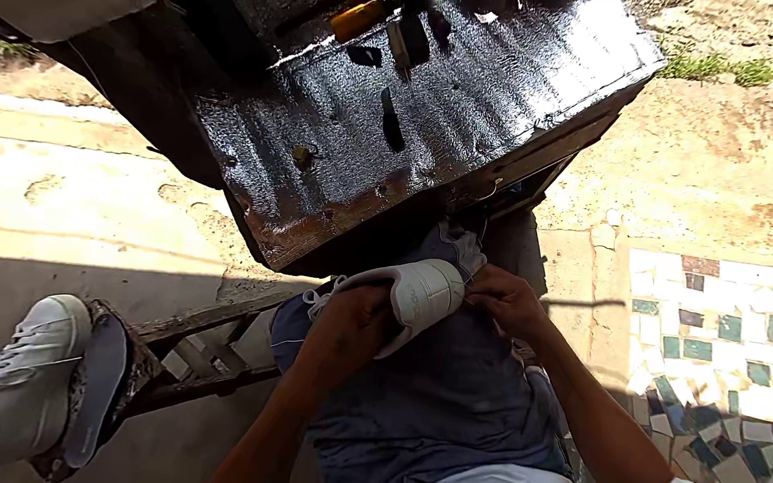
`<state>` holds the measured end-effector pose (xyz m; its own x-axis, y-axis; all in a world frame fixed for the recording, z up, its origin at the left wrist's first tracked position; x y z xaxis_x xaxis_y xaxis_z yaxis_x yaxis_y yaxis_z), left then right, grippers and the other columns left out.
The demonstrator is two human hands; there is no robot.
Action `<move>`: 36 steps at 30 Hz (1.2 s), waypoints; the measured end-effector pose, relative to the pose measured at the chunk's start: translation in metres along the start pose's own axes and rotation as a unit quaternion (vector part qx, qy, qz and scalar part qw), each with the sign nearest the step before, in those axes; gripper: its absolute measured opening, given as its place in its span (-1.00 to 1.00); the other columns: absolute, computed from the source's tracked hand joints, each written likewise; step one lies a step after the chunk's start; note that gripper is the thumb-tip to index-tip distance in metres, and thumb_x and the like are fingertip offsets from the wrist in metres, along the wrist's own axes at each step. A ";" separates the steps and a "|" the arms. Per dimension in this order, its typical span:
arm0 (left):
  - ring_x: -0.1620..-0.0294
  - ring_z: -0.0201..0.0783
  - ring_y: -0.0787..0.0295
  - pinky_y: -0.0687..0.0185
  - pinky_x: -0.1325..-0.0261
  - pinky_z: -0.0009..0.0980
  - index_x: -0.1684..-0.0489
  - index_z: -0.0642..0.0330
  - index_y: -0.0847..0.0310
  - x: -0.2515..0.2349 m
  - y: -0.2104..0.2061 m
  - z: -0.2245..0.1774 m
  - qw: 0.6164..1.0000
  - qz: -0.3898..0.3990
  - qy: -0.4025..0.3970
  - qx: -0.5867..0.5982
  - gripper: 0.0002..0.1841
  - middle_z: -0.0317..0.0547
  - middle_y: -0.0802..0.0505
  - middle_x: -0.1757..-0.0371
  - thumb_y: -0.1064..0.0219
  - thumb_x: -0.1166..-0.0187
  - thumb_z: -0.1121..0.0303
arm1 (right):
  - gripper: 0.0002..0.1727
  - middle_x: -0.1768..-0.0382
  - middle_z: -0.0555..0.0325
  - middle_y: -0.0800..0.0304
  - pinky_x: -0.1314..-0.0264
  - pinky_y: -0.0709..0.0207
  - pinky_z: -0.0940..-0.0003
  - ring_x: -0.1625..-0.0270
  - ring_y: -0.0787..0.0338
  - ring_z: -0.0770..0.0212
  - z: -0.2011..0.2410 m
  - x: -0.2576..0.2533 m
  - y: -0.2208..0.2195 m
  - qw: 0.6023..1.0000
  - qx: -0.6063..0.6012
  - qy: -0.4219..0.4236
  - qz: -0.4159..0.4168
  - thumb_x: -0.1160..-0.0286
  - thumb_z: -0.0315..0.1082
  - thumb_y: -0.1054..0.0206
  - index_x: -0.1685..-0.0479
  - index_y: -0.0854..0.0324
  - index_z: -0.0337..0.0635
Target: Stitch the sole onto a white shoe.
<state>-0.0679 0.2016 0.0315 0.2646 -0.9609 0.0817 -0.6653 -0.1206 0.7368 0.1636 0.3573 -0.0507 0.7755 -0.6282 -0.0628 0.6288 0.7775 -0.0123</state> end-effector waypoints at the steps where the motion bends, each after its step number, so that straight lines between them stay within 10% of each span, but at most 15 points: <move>1: 0.30 -0.49 -0.73 -0.66 0.19 -0.30 0.39 -0.09 -0.79 0.006 0.005 0.003 0.999 -0.012 0.002 -0.030 -0.73 -0.42 -0.80 0.40 -0.15 -0.61 0.20 | -0.88 0.11 0.34 -0.77 0.29 -0.61 0.64 0.31 -0.66 0.57 -0.010 0.004 0.011 0.997 -0.068 0.017 0.012 -0.58 -0.28 -0.44 0.21 -0.85 -0.08; 4: 0.34 -0.45 -0.67 -0.57 0.28 -0.36 0.30 -0.08 -0.81 0.037 0.030 0.019 0.992 -0.051 0.020 -0.115 -0.70 -0.38 -0.76 0.38 -0.07 -0.58 0.22 | -0.82 -0.09 0.31 -0.81 0.45 -0.58 0.61 0.45 -0.63 0.56 -0.052 0.034 0.059 0.992 -0.117 -0.046 -0.021 -0.56 -0.15 -0.46 0.31 -0.86 0.02; 9: 0.36 -0.09 -0.69 -0.52 0.29 -0.05 0.29 0.21 -0.77 0.090 0.079 0.073 0.974 -0.077 0.080 -0.199 -0.65 0.00 -0.78 0.38 -0.01 -0.60 0.29 | -0.77 0.03 0.20 -0.80 0.34 -0.50 0.47 0.40 -0.59 0.47 -0.148 0.108 0.139 0.942 0.178 -0.279 -0.050 -0.68 -0.24 -0.30 0.10 -0.79 -0.20; 13: 0.20 -0.48 -0.61 -0.53 0.18 -0.55 0.47 -0.07 -0.78 0.097 0.068 0.074 0.999 -0.046 -0.026 -0.005 -0.75 -0.38 -0.70 0.26 -0.19 -0.54 0.22 | -0.60 -0.38 -0.20 -0.70 -0.50 -0.47 -0.30 -0.44 -0.69 -0.17 -0.159 0.102 0.138 0.839 0.347 -0.419 0.023 -0.68 -0.14 -0.29 -0.33 -0.74 -0.16; 16: -0.67 -0.17 -0.47 -0.40 -0.71 -0.19 0.36 -0.27 -0.82 0.081 0.065 0.039 0.929 0.052 -0.150 0.334 -0.80 -0.40 -0.69 -0.54 -0.32 -0.65 0.08 | -0.43 -0.65 -0.07 -0.46 -0.22 -0.65 0.00 -0.27 -0.74 0.04 -0.090 0.057 0.085 0.914 0.275 -0.291 -0.064 -0.56 -0.10 -0.46 -0.52 -0.58 -0.13; 18: -0.55 -0.10 -0.65 -0.19 -0.83 0.01 0.28 -0.13 -0.87 0.068 0.061 0.015 0.834 0.070 -0.195 0.512 -0.76 -0.29 -0.90 -0.25 -0.29 -0.67 0.11 | -0.24 -0.57 0.12 -0.53 0.34 -0.61 0.48 0.29 -0.66 0.44 -0.035 0.030 0.039 0.980 0.128 -0.129 -0.079 -0.40 -0.10 -0.58 -0.64 -0.46 -0.07; 20: -0.13 -0.16 -0.89 -0.56 -0.56 -0.06 0.25 -0.02 -0.83 0.056 0.061 0.000 0.813 0.074 -0.190 0.545 -0.73 -0.24 -0.95 0.13 -0.22 -0.71 0.13 | -0.06 -0.32 0.27 -0.70 0.44 -0.47 0.66 0.47 -0.49 0.64 0.008 0.014 0.006 0.997 0.040 -0.063 -0.003 -0.41 -0.12 -0.60 -0.82 -0.18 -0.02; 24: 0.05 -0.47 -0.74 -0.68 0.02 -0.54 -0.06 0.02 -0.78 0.042 0.060 -0.013 0.989 -0.034 -0.120 0.085 -0.73 -0.29 -0.85 0.00 -0.15 -0.72 0.21 | -0.79 0.31 0.36 -0.77 0.36 -0.53 0.64 0.44 -0.59 0.59 0.036 0.010 0.011 0.997 0.060 -0.039 -0.013 -0.66 -0.21 -0.36 0.05 -0.85 -0.11; 27: -0.15 -0.16 -0.80 -0.69 -0.17 -0.13 -0.14 0.05 -0.80 0.036 0.046 -0.023 0.978 -0.057 -0.140 -0.144 -0.67 -0.10 -0.87 -0.15 -0.09 -0.75 0.20 | -0.67 -0.19 0.17 -0.83 0.45 -0.56 0.62 0.48 -0.64 0.55 0.053 0.015 0.017 0.974 -0.226 0.007 -0.010 -0.68 -0.05 -0.33 0.33 -0.81 -0.05; 29: -0.12 0.04 -0.82 -0.66 -0.11 0.08 -0.19 0.07 -0.79 0.029 0.037 -0.024 0.954 -0.054 -0.177 -0.236 -0.66 -0.04 -0.87 -0.18 -0.07 -0.76 0.26 | -0.67 -0.05 0.07 -0.91 0.49 -0.58 0.60 0.55 -0.67 0.51 0.067 0.015 0.010 0.953 -0.300 0.007 -0.042 -0.70 -0.03 -0.30 0.26 -0.81 -0.05; 32: -0.04 0.11 -0.83 -0.65 -0.02 0.10 -0.17 0.11 -0.78 0.023 0.033 -0.024 0.924 -0.059 -0.207 -0.317 -0.66 0.00 -0.88 -0.09 -0.07 -0.75 0.29 | -0.82 0.39 0.32 -0.72 0.48 -0.49 0.60 0.54 -0.55 0.51 0.081 0.012 -0.004 0.990 0.048 -0.029 -0.127 -0.62 -0.27 -0.38 -0.04 -0.72 -0.11; 36: 0.18 0.14 -0.77 -0.58 0.10 0.04 -0.05 0.19 -0.78 0.030 0.038 -0.015 0.912 -0.097 -0.237 -0.321 -0.62 0.07 -0.83 0.20 -0.07 -0.82 0.14 | -0.28 0.35 0.21 -0.60 0.51 -0.46 0.31 0.50 -0.52 0.32 0.085 0.010 -0.029 0.914 0.380 -0.034 -0.135 -0.20 0.38 -0.53 0.00 -0.79 -0.12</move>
<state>-0.0743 0.1718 0.0723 -0.0989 -0.9553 -0.2787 -0.0526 -0.2747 0.9601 0.1581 0.3263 0.0337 0.5716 -0.8147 -0.0978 0.6359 0.3645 0.6803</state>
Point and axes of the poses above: each hand's wrist, its own x-axis away from the middle knuckle, its own y-axis out of the back of the hand, z = x × y, the point moved 2 cm from there along -x, towards the middle knuckle
